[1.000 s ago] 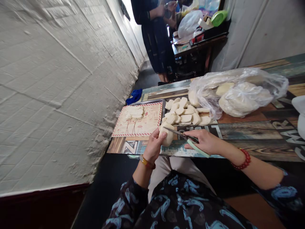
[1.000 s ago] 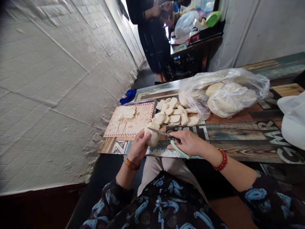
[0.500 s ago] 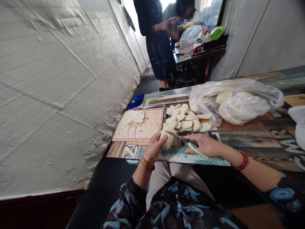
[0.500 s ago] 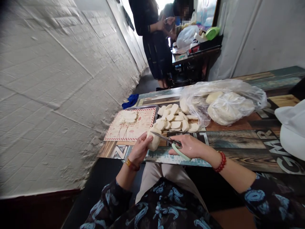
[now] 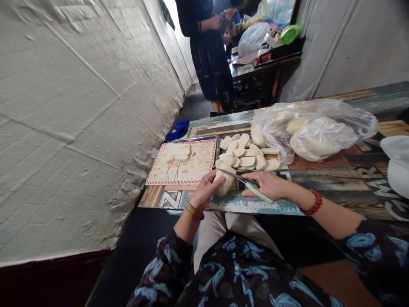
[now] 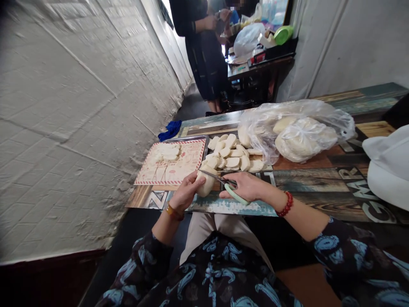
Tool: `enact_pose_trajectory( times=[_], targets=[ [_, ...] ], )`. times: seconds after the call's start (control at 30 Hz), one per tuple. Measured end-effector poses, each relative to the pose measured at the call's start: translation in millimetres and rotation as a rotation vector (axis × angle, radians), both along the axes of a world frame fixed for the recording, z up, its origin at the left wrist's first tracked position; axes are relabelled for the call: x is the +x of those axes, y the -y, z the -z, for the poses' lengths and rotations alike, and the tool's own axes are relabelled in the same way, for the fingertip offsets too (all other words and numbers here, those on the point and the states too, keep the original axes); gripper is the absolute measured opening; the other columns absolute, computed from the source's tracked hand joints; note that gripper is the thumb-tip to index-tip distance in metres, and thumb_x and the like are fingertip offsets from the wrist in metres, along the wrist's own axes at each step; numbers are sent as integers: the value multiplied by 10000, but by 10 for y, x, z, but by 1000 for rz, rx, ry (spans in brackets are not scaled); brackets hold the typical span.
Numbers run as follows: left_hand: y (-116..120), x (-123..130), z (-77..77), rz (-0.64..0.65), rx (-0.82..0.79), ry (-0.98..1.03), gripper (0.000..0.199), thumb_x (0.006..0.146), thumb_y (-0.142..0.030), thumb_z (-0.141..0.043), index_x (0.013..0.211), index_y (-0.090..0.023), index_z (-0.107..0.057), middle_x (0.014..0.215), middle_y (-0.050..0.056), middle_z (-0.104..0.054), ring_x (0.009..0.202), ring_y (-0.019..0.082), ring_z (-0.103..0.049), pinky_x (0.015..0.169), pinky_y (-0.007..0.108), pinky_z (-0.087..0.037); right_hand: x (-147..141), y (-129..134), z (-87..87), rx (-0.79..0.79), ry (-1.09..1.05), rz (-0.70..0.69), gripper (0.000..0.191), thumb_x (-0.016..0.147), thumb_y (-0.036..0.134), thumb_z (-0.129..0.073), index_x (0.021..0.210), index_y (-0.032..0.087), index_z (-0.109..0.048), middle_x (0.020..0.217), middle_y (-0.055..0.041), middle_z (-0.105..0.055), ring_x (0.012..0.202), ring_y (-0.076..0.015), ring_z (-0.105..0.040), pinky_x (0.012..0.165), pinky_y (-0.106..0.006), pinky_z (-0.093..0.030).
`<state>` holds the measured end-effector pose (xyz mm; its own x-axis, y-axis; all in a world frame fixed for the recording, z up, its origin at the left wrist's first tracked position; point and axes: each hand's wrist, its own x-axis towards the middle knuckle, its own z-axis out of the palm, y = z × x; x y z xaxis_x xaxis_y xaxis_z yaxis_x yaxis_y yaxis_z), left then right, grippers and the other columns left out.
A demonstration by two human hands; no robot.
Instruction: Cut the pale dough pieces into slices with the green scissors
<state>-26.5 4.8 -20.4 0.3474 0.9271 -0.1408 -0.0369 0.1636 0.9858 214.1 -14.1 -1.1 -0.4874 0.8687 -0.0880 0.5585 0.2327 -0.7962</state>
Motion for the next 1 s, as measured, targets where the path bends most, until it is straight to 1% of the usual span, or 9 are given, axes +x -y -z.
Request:
enact_pose_trajectory(
  times=[0.07, 0.17, 0.27, 0.4, 0.57, 0.67, 0.77, 0.83, 1.0],
  targets=[
    [-51, -6, 19, 23, -14, 7, 405, 744, -455, -783, 993, -142, -717, 879, 51, -687, 749, 132, -560, 678, 221, -428, 25, -13, 50, -10, -46, -19, 528, 798, 542, -662, 1147, 150, -720, 972, -67, -749, 834, -235, -650, 714, -306, -488],
    [-118, 5, 34, 36, -23, 24, 409, 732, -443, -793, 1005, -145, -729, 903, 57, -699, 754, 137, -571, 680, 227, -436, 65, -35, 130, -9, -98, -29, 503, 832, 566, -622, 1053, 131, -747, 794, -29, -705, 709, -184, -589, 616, -264, -426],
    [-167, 23, 39, 26, -25, 36, 409, 715, -436, -805, 1002, -151, -741, 929, 61, -714, 774, 148, -589, 690, 232, -441, 86, -56, 180, 9, -133, -9, 493, 833, 568, -626, 995, 121, -756, 735, -17, -667, 652, -149, -526, 576, -247, -374],
    [-206, 36, 47, 38, -55, 40, 438, 698, -426, -819, 1028, -148, -743, 941, 69, -726, 774, 154, -603, 687, 234, -444, 69, -82, 184, -10, -150, -13, 504, 836, 573, -613, 981, 111, -753, 659, 3, -620, 598, -128, -485, 547, -240, -344],
    [-227, 26, 52, -19, -56, 67, 463, 691, -431, -827, 1042, -143, -735, 962, 83, -732, 839, 174, -622, 724, 240, -466, 48, -116, 176, -97, -125, 50, 444, 833, 544, -614, 929, 132, -750, 594, 2, -608, 521, -132, -502, 502, -250, -368],
    [-210, -8, 63, -68, -94, 152, 507, 701, -477, -815, 1077, -152, -714, 1008, 95, -729, 871, 183, -636, 770, 260, -486, 96, -96, 185, -94, -80, 64, 446, 833, 534, -616, 1024, 154, -750, 660, -12, -664, 561, -160, -566, 536, -271, -427],
    [-163, -49, 78, -96, -111, 205, 572, 645, -512, -843, 1063, -145, -706, 1023, 99, -727, 863, 187, -642, 765, 266, -490, 177, -29, 187, 3, -33, 67, 515, 803, 524, -661, 1183, 180, -711, 938, -60, -749, 785, -228, -662, 705, -327, -519],
    [-122, -61, 80, -125, -105, 210, 582, 621, -499, -860, 1050, -138, -705, 1010, 96, -729, 865, 190, -645, 760, 264, -487, 223, 32, 174, 53, 18, 63, 589, 771, 522, -701, 1256, 188, -675, 1090, -92, -738, 900, -265, -674, 790, -362, -538],
    [-26, -30, 39, -145, -47, 241, 565, 648, -434, -855, 1116, -167, -687, 1042, 82, -731, 963, 205, -655, 849, 285, -484, 230, 171, 87, 89, 131, 0, 699, 734, 538, -739, 1327, 189, -619, 1192, -130, -687, 1005, -290, -669, 857, -375, -537]
  ],
)
